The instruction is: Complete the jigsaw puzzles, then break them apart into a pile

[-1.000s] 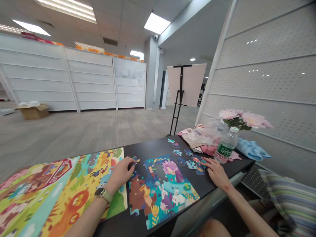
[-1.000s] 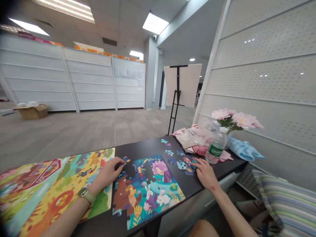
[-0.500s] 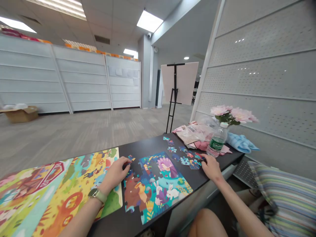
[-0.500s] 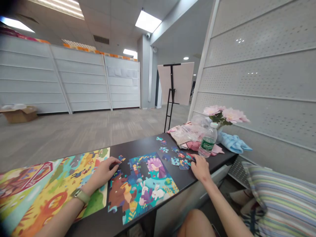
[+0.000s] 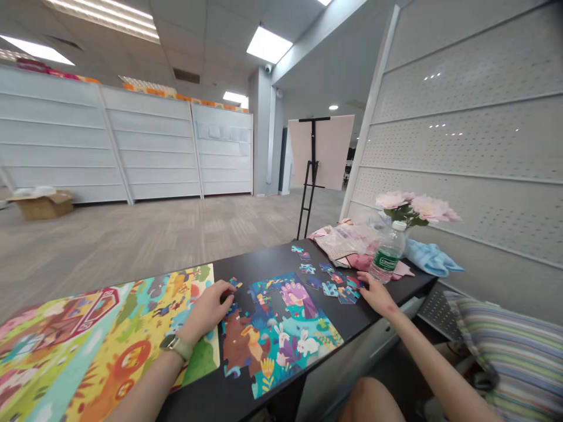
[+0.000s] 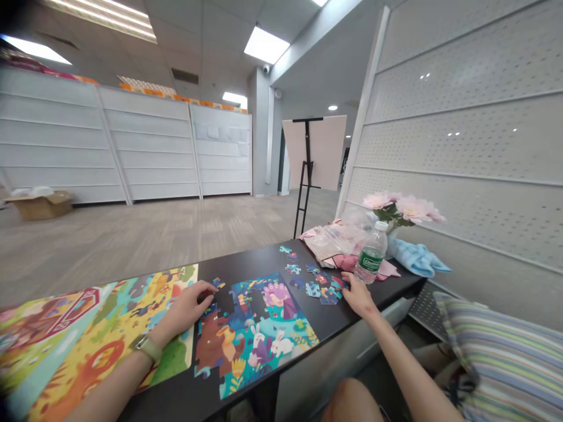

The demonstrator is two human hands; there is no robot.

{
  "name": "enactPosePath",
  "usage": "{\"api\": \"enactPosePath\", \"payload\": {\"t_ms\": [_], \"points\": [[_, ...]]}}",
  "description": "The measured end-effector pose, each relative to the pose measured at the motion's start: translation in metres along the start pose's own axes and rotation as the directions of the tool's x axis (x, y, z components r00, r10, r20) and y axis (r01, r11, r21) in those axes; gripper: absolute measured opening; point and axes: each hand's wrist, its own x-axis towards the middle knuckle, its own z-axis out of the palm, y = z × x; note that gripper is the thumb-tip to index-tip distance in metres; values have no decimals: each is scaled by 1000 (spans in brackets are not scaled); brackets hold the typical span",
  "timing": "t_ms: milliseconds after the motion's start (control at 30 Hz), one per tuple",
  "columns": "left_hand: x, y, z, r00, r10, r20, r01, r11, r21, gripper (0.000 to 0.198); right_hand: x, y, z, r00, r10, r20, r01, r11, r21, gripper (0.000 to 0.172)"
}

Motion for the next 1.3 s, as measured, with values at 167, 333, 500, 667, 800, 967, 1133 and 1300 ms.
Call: {"api": "enactPosePath", "payload": {"t_ms": [167, 333, 500, 667, 800, 967, 1133, 1300], "points": [[0, 0, -1, 1000, 0, -2, 0, 1000, 0, 18, -3, -5, -8, 998, -49, 28, 47, 998, 44, 49], [0, -1, 1, 1000, 1, -7, -1, 1000, -8, 17, -19, -20, -10, 990, -139, 20, 138, 989, 47, 41], [0, -1, 2, 1000, 1, -26, -2, 1000, -22, 18, -28, -25, -7, 989, -148, 9, 147, 989, 34, 38], [7, -9, -15, 993, -41, -110, 39, 999, -20, 18, -24, -18, -5, 996, -62, -59, 66, 995, 72, 40], [10, -30, -41, 944, -181, -278, 184, 983, -16, 26, -23, -11, 0, 986, 62, -154, -44, 992, 120, 44], [5, -44, -55, 892, -273, -360, 284, 959, -22, 28, -17, -9, 2, 970, 143, -197, -104, 975, 198, 49], [6, -36, -44, 925, -226, -304, 232, 973, -16, 27, -18, -18, -7, 971, 139, -196, -90, 967, 239, 53], [4, -19, -26, 978, -106, -182, 112, 993, 26, 22, -49, -44, 2, 993, 29, -117, -8, 984, 181, 45]]}}
